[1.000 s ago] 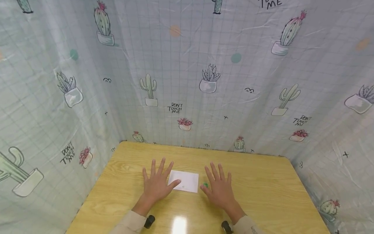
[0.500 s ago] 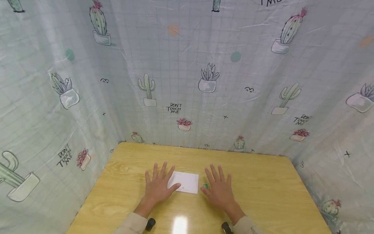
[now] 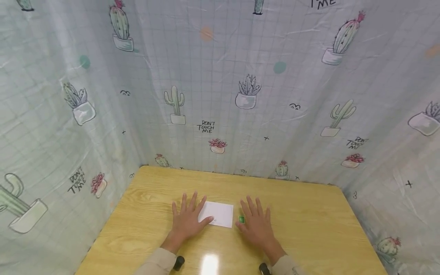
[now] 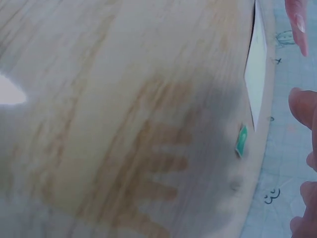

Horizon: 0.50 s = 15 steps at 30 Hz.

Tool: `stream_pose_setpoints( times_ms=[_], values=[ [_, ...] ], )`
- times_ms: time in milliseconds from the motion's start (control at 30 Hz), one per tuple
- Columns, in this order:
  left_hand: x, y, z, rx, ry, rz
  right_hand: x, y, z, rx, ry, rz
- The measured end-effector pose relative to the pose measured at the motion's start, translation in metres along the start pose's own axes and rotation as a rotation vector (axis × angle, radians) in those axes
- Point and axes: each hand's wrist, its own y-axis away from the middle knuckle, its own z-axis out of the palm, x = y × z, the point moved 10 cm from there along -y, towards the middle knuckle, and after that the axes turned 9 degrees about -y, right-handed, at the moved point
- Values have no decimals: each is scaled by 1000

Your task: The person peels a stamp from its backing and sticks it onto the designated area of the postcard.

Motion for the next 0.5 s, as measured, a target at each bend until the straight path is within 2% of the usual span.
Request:
stream_pose_setpoints(
  times_ms=[233, 500],
  values=[
    [-6, 2, 10, -34, 31, -35, 0, 4, 6, -27, -85, 24],
    [-5, 0, 10, -38, 38, -39, 5, 5, 14, -71, -107, 19]
  ],
)
